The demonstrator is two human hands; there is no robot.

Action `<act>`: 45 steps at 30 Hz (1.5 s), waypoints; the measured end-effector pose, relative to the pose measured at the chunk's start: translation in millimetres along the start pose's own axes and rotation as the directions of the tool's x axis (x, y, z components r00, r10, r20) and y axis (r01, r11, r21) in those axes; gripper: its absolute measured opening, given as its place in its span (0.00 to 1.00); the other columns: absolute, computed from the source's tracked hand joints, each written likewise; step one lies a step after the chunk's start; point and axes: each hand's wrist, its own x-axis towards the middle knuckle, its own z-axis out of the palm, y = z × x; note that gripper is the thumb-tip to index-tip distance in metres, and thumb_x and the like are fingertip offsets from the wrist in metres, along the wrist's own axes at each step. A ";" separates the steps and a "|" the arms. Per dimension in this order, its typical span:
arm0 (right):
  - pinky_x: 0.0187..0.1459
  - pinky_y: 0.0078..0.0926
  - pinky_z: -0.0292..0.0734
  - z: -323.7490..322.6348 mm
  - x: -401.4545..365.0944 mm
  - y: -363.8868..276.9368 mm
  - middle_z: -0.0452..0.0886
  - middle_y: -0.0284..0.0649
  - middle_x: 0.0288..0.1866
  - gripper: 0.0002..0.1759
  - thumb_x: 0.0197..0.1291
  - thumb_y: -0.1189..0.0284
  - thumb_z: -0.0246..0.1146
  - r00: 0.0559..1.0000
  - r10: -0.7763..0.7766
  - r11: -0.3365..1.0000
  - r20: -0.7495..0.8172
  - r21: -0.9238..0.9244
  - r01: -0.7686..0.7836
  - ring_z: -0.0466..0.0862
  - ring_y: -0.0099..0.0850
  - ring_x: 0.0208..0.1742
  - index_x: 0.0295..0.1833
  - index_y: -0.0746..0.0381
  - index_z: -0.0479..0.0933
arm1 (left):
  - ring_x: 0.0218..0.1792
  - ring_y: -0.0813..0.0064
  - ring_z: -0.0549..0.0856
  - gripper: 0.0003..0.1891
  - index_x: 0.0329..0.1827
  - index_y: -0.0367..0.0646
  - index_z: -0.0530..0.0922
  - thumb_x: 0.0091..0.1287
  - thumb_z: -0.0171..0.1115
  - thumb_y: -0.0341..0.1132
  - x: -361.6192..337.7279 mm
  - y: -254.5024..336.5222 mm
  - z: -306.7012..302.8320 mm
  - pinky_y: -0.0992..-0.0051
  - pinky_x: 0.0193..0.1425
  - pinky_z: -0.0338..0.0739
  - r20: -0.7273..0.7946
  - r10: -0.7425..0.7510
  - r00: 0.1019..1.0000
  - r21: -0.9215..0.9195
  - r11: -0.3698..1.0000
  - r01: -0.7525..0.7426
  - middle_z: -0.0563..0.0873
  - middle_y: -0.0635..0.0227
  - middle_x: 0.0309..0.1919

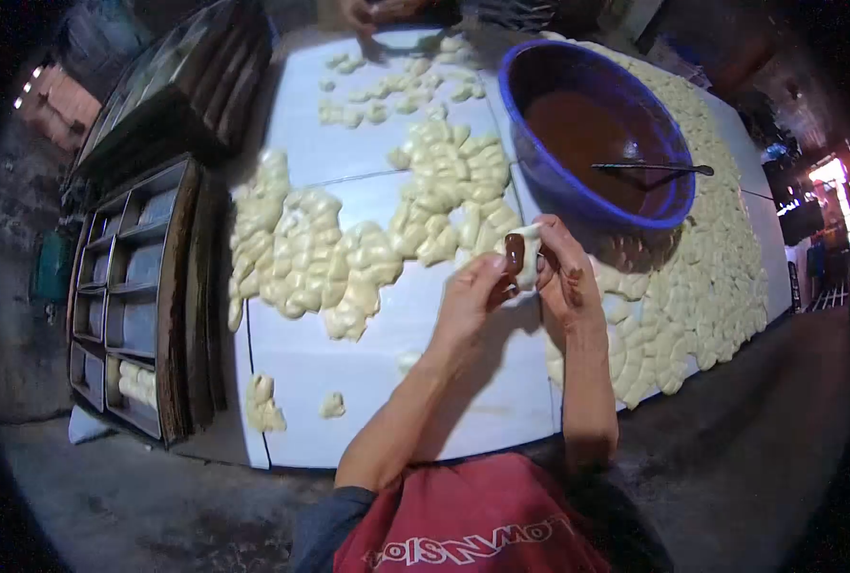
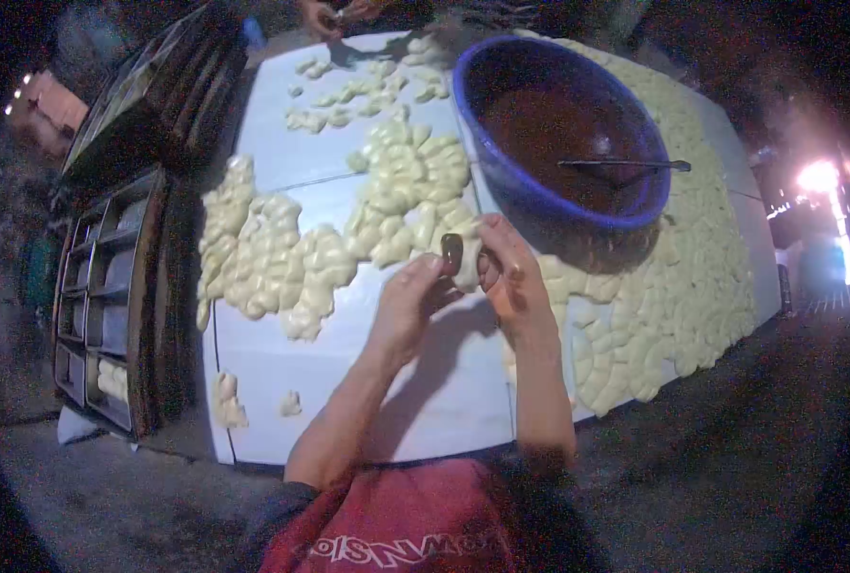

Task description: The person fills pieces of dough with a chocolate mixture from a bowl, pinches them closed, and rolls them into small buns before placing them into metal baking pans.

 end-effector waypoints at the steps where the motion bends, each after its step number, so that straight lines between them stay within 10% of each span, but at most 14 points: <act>1: 0.49 0.21 0.80 7.4 -8.3 6.2 0.82 0.31 0.45 0.11 0.68 0.74 0.64 0.999 0.027 1.000 0.024 0.000 -0.027 0.83 0.19 0.46 0.53 0.60 0.74 | 0.45 0.74 0.87 0.17 0.56 0.40 0.82 0.76 0.64 0.44 -4.5 -1.6 -17.5 0.71 0.56 0.82 -0.051 0.010 0.999 -0.009 1.000 -0.011 0.88 0.68 0.43; 4: 0.63 0.28 0.77 23.9 -27.9 41.0 0.79 0.40 0.61 0.28 0.57 0.81 0.70 0.989 -0.085 0.890 0.118 -0.438 0.129 0.80 0.28 0.62 0.64 0.63 0.72 | 0.38 0.78 0.88 0.16 0.57 0.35 0.84 0.73 0.68 0.38 -23.8 10.9 -41.0 0.78 0.46 0.83 -0.218 0.047 0.975 0.054 0.998 -0.036 0.90 0.66 0.40; 8: 0.64 0.34 0.76 63.1 -48.0 80.6 0.75 0.47 0.67 0.26 0.58 0.77 0.73 0.894 -0.372 0.402 0.251 -0.824 0.399 0.80 0.40 0.63 0.64 0.60 0.79 | 0.34 0.84 0.85 0.17 0.60 0.34 0.84 0.73 0.69 0.35 -44.2 19.5 -49.6 0.83 0.36 0.80 -0.218 0.135 0.967 0.086 0.989 -0.119 0.89 0.69 0.40; 13: 0.45 0.26 0.78 82.3 -43.2 96.7 0.85 0.39 0.46 0.09 0.66 0.74 0.70 0.864 -0.481 0.425 0.152 -0.821 0.381 0.83 0.25 0.46 0.50 0.62 0.86 | 0.50 0.73 0.88 0.22 0.63 0.32 0.82 0.71 0.70 0.37 -55.5 30.1 -64.3 0.72 0.52 0.84 -0.216 0.188 0.958 0.265 0.956 -0.128 0.89 0.61 0.49; 14: 0.42 0.24 0.75 80.1 -42.4 104.9 0.85 0.34 0.39 0.07 0.67 0.73 0.69 0.916 -0.396 0.678 0.066 -0.652 0.340 0.82 0.22 0.44 0.49 0.62 0.86 | 0.47 0.73 0.88 0.21 0.61 0.34 0.83 0.71 0.71 0.39 -56.3 30.7 -65.5 0.72 0.51 0.84 -0.180 0.180 0.967 0.143 0.977 -0.155 0.89 0.63 0.48; 19: 0.45 0.25 0.77 90.6 -60.3 85.8 0.85 0.37 0.49 0.16 0.66 0.73 0.70 0.986 -0.141 0.807 0.093 -0.566 0.169 0.81 0.25 0.48 0.58 0.61 0.84 | 0.39 0.81 0.86 0.20 0.56 0.36 0.85 0.70 0.72 0.43 -63.1 65.9 -74.8 0.77 0.43 0.82 -0.182 -0.063 0.981 0.295 0.949 0.116 0.88 0.69 0.43; 27: 0.50 0.29 0.79 69.3 -62.1 99.3 0.78 0.41 0.59 0.20 0.61 0.76 0.74 0.790 -0.471 0.447 0.392 -0.666 0.597 0.80 0.31 0.55 0.58 0.60 0.80 | 0.43 0.76 0.89 0.17 0.55 0.36 0.84 0.70 0.71 0.39 -79.5 55.4 -74.0 0.74 0.44 0.87 -0.023 0.106 0.994 0.300 0.949 -0.095 0.90 0.65 0.43; 31: 0.49 0.30 0.81 106.4 -76.5 107.2 0.79 0.45 0.57 0.12 0.66 0.77 0.70 0.788 -0.611 0.655 0.083 -0.506 0.561 0.82 0.32 0.52 0.53 0.63 0.77 | 0.44 0.77 0.88 0.15 0.58 0.36 0.84 0.73 0.65 0.34 -78.5 53.3 -81.7 0.72 0.46 0.88 0.067 0.103 0.992 0.392 0.912 -0.121 0.90 0.63 0.45; 35: 0.37 0.29 0.81 80.7 -68.3 123.8 0.83 0.43 0.39 0.09 0.66 0.74 0.71 0.624 -0.723 0.230 0.296 -0.748 0.622 0.85 0.33 0.36 0.47 0.63 0.78 | 0.43 0.79 0.87 0.15 0.59 0.36 0.84 0.75 0.60 0.32 -87.1 39.7 -80.9 0.74 0.48 0.87 0.081 0.101 0.992 0.374 0.919 -0.124 0.89 0.64 0.48; 39: 0.32 0.29 0.78 74.2 -77.1 118.2 0.81 0.42 0.32 0.07 0.67 0.72 0.69 0.782 -0.579 0.279 0.230 -0.845 0.455 0.83 0.34 0.30 0.40 0.63 0.79 | 0.39 0.82 0.86 0.14 0.58 0.36 0.85 0.73 0.66 0.32 -99.8 37.1 -76.8 0.77 0.47 0.84 0.030 0.075 0.997 0.464 0.882 -0.080 0.90 0.67 0.46; 45: 0.40 0.29 0.84 91.0 -105.3 92.9 0.84 0.45 0.49 0.11 0.64 0.75 0.71 0.848 -0.380 0.315 0.370 -0.810 0.495 0.86 0.35 0.43 0.50 0.65 0.82 | 0.43 0.82 0.85 0.14 0.55 0.37 0.86 0.75 0.66 0.39 -97.0 20.5 -97.5 0.79 0.44 0.81 -0.094 0.048 0.994 0.468 0.884 0.001 0.90 0.65 0.45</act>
